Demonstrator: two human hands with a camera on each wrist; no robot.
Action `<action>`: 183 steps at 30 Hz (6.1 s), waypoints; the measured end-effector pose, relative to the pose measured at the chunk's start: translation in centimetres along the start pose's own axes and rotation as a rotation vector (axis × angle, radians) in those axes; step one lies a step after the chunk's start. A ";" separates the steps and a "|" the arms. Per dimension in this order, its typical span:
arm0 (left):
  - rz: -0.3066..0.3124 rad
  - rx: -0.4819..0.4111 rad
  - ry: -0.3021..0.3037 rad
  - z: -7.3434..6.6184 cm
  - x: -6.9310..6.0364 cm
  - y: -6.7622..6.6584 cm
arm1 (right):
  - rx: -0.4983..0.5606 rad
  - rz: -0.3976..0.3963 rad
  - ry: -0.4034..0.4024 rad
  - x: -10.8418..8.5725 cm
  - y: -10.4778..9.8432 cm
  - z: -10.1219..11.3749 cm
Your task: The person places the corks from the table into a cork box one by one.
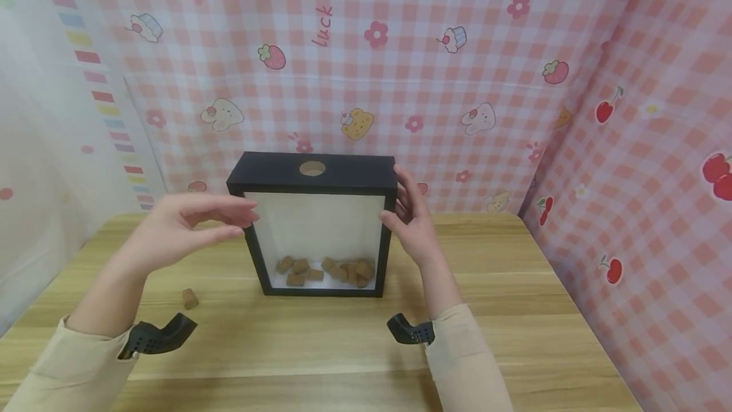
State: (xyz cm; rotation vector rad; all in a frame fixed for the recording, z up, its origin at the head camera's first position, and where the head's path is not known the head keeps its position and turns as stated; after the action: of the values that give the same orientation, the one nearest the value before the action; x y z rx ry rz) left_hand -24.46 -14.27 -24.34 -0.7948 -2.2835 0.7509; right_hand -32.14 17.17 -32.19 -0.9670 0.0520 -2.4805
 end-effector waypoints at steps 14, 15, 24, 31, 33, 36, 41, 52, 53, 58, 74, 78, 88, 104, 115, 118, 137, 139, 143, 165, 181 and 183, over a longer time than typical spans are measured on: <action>0.037 -0.069 -0.118 6.9 -7.1 -0.4 | -0.004 -0.012 0.021 -0.1 -0.1 0.0; 0.039 -0.072 -0.134 7.4 -7.5 -0.4 | -0.004 -0.014 0.024 -0.1 -0.1 0.0; 0.013 -0.124 -0.247 11.4 -10.9 -0.1 | -0.008 -0.027 0.044 -0.2 0.0 0.0; 0.032 -0.109 -0.277 14.1 -12.7 0.7 | 0.002 -0.022 0.040 -0.1 -0.1 -0.1; 0.048 -0.099 -0.294 14.8 -13.2 1.0 | 0.005 -0.015 0.029 -0.1 -0.1 -0.1; 0.076 -0.099 -0.331 15.8 -13.8 1.5 | 0.009 -0.006 0.011 0.0 -0.1 -0.1; 0.110 -0.132 -0.389 17.3 -14.8 2.1 | 0.006 -0.006 0.004 0.1 -0.1 -0.1; 0.141 -0.198 -0.339 19.3 -15.8 3.2 | 0.003 -0.006 0.013 0.0 0.0 -0.1; 0.140 -0.218 -0.338 19.5 -15.9 3.3 | 0.001 -0.007 0.015 0.0 0.0 -0.1; 0.131 -0.237 -0.337 20.0 -16.3 3.5 | 0.002 -0.009 0.019 -0.1 0.0 -0.2; 0.091 -0.091 -0.340 20.5 -17.1 3.5 | 0.002 -0.011 0.021 0.0 0.0 -0.1; 0.073 -0.076 -0.353 20.7 -17.3 3.4 | 0.005 -0.008 0.022 0.0 -0.1 -0.2; 0.013 -0.126 -0.307 20.9 -17.6 3.4 | 0.005 -0.002 0.020 0.1 0.1 0.1; -0.059 -0.259 -0.481 20.9 -17.3 3.4 | 0.014 0.001 0.015 0.1 0.1 0.1; -0.097 -0.255 -0.494 18.2 -14.6 2.6 | 0.025 0.009 0.003 0.1 0.2 0.2; -0.118 -0.253 -0.464 16.6 -13.4 2.0 | 0.026 0.013 -0.003 0.1 0.2 0.1; -0.265 -0.058 -0.208 3.3 -4.7 -3.5 | 0.010 -0.003 0.013 0.1 0.0 0.0; -0.266 -0.049 -0.213 2.3 -3.7 -3.7 | 0.008 0.000 0.011 0.1 0.0 0.1; -0.274 -0.005 -0.206 0.6 -1.8 -3.8 | 0.005 0.004 0.005 0.1 0.1 0.2; -0.302 0.077 -0.184 -1.9 7.0 -2.3 | 0.007 0.015 -0.009 0.1 0.0 -0.1; -0.117 0.355 -0.158 -2.6 10.8 0.1 | 0.004 0.012 -0.003 0.1 0.2 -0.1; -0.100 0.378 -0.158 -2.6 10.8 0.3 | 0.000 0.013 -0.001 0.2 0.2 -0.1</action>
State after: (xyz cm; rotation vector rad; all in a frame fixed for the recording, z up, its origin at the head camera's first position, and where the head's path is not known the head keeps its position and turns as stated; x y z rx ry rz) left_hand -29.49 -5.90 -19.07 -0.4559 -2.1989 1.1875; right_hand -32.25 16.84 -32.23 -0.9643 0.0581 -2.4679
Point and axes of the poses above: each hand's wrist, its own x-axis towards the middle knuckle, its own y-axis out of the palm, z = x × y, the point moved 7 cm from there along x, towards the middle knuckle, and after that the axes turned 15 degrees about z, right-handed, at the moved point
